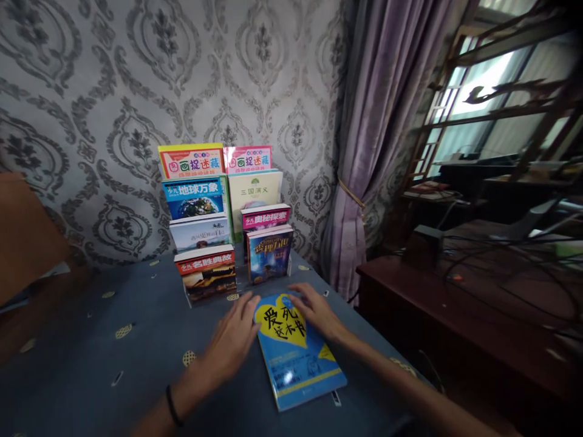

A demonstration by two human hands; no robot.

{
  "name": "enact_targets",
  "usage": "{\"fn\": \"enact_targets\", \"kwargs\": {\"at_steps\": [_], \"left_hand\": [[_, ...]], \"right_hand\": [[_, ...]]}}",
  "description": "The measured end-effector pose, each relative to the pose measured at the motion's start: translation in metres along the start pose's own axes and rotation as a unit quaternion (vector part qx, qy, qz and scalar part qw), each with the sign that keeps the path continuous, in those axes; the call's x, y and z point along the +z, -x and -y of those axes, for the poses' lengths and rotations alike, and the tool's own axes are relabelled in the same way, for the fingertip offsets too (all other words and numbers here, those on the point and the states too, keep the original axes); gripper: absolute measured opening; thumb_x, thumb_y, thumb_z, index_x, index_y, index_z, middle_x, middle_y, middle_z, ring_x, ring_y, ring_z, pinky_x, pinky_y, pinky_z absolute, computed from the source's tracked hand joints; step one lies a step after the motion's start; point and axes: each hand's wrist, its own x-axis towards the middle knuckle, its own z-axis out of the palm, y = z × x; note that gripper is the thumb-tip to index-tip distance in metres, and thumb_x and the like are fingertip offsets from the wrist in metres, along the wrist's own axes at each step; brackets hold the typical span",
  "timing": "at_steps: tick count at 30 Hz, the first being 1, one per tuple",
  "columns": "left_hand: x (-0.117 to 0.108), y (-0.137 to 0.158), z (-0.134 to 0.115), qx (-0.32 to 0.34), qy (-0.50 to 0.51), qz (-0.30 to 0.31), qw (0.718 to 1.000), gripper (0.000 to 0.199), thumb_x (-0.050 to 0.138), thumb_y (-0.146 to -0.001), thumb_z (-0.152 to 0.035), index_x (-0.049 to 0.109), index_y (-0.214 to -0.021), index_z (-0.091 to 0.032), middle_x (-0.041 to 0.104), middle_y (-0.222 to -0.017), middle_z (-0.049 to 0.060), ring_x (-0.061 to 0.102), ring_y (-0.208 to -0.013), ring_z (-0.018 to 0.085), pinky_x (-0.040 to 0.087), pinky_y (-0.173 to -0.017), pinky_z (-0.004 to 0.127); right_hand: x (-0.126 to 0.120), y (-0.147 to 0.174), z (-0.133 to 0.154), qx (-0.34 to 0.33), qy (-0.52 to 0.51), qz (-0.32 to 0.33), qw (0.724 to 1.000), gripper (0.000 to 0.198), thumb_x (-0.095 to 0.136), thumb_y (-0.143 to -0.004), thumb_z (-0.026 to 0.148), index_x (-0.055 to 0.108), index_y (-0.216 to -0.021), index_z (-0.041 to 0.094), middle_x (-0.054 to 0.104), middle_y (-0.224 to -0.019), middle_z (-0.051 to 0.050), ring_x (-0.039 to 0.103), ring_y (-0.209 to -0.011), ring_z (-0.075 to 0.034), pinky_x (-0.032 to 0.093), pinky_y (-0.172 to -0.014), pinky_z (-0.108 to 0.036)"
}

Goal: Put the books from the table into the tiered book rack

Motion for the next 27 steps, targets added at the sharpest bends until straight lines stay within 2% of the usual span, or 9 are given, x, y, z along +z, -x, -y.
{"fn": "enact_targets", "kwargs": {"at_steps": [3,5,10,14,19,22,24,27], "left_hand": [[0.026,0.009,0.008,-0.092,0.068,0.06,0.992,0.061,0.041,-0.099,-0.037,0.027,-0.153,-0.013,0.032,-0.16,0.02,0.029,-0.15,0.029,0.032,-0.12,0.051],[0.038,0.011,0.011,-0.129,0.097,0.076,0.984,0.064,0.04,-0.098,-0.042,0.026,-0.153,-0.012,0.032,-0.16,0.021,0.025,-0.151,0.03,0.025,-0.122,0.055],[0.056,0.015,0.008,-0.122,0.146,0.063,0.98,0.066,0.044,-0.095,-0.048,0.034,-0.152,-0.017,0.03,-0.162,0.016,0.015,-0.153,0.03,0.01,-0.125,0.056],[0.061,0.016,0.005,-0.134,0.209,0.04,0.968,0.067,0.046,-0.093,-0.051,0.038,-0.151,-0.017,0.031,-0.161,0.017,0.017,-0.153,0.031,0.009,-0.125,0.055],[0.06,0.013,0.014,-0.158,0.32,0.011,0.934,0.068,0.047,-0.092,-0.052,0.042,-0.149,-0.015,0.034,-0.16,0.017,0.022,-0.152,0.03,0.01,-0.126,0.049],[0.059,0.012,0.018,-0.159,0.426,-0.017,0.89,0.07,0.053,-0.09,-0.053,0.043,-0.149,-0.018,0.036,-0.16,0.014,0.028,-0.15,0.03,0.017,-0.126,0.046],[0.06,0.011,0.018,-0.165,0.524,-0.026,0.835,0.073,0.059,-0.087,-0.053,0.041,-0.15,-0.02,0.039,-0.158,0.013,0.034,-0.147,0.031,0.027,-0.123,0.046],[0.064,0.009,0.013,-0.192,0.644,-0.07,0.737,0.085,0.072,-0.078,-0.05,0.037,-0.15,-0.021,0.044,-0.155,0.014,0.042,-0.142,0.033,0.04,-0.115,0.045]], "right_hand": [[0.016,0.016,-0.008,-0.008,0.046,0.029,0.998,0.034,0.05,-0.09,0.042,0.067,-0.111,0.021,0.065,-0.124,-0.014,0.058,-0.122,-0.029,0.044,-0.106,-0.048],[0.02,0.02,-0.012,0.001,0.059,0.022,0.998,0.036,0.049,-0.091,0.039,0.067,-0.113,0.019,0.061,-0.132,-0.016,0.054,-0.128,-0.03,0.041,-0.109,-0.05],[0.02,0.022,-0.014,0.04,0.087,0.028,0.995,0.042,0.044,-0.092,0.041,0.064,-0.12,0.017,0.056,-0.138,-0.019,0.055,-0.128,-0.03,0.042,-0.108,-0.05],[0.023,0.023,-0.01,0.049,0.083,0.042,0.994,0.045,0.045,-0.09,0.043,0.064,-0.121,0.017,0.053,-0.14,-0.019,0.05,-0.135,-0.03,0.04,-0.111,-0.048],[0.032,0.027,-0.004,0.073,0.081,0.024,0.994,0.048,0.049,-0.086,0.046,0.066,-0.119,0.015,0.049,-0.143,-0.021,0.047,-0.137,-0.033,0.037,-0.113,-0.049],[0.036,0.029,0.002,0.075,0.075,0.011,0.994,0.049,0.049,-0.087,0.049,0.066,-0.12,0.017,0.053,-0.14,-0.02,0.049,-0.135,-0.033,0.038,-0.113,-0.051],[0.039,0.03,0.007,0.073,0.072,0.002,0.995,0.048,0.049,-0.088,0.049,0.065,-0.121,0.019,0.055,-0.137,-0.017,0.049,-0.134,-0.032,0.038,-0.113,-0.051],[0.046,0.032,0.012,0.068,0.064,-0.013,0.995,0.045,0.049,-0.088,0.048,0.065,-0.12,0.02,0.057,-0.134,-0.016,0.049,-0.134,-0.032,0.036,-0.114,-0.052]]}}
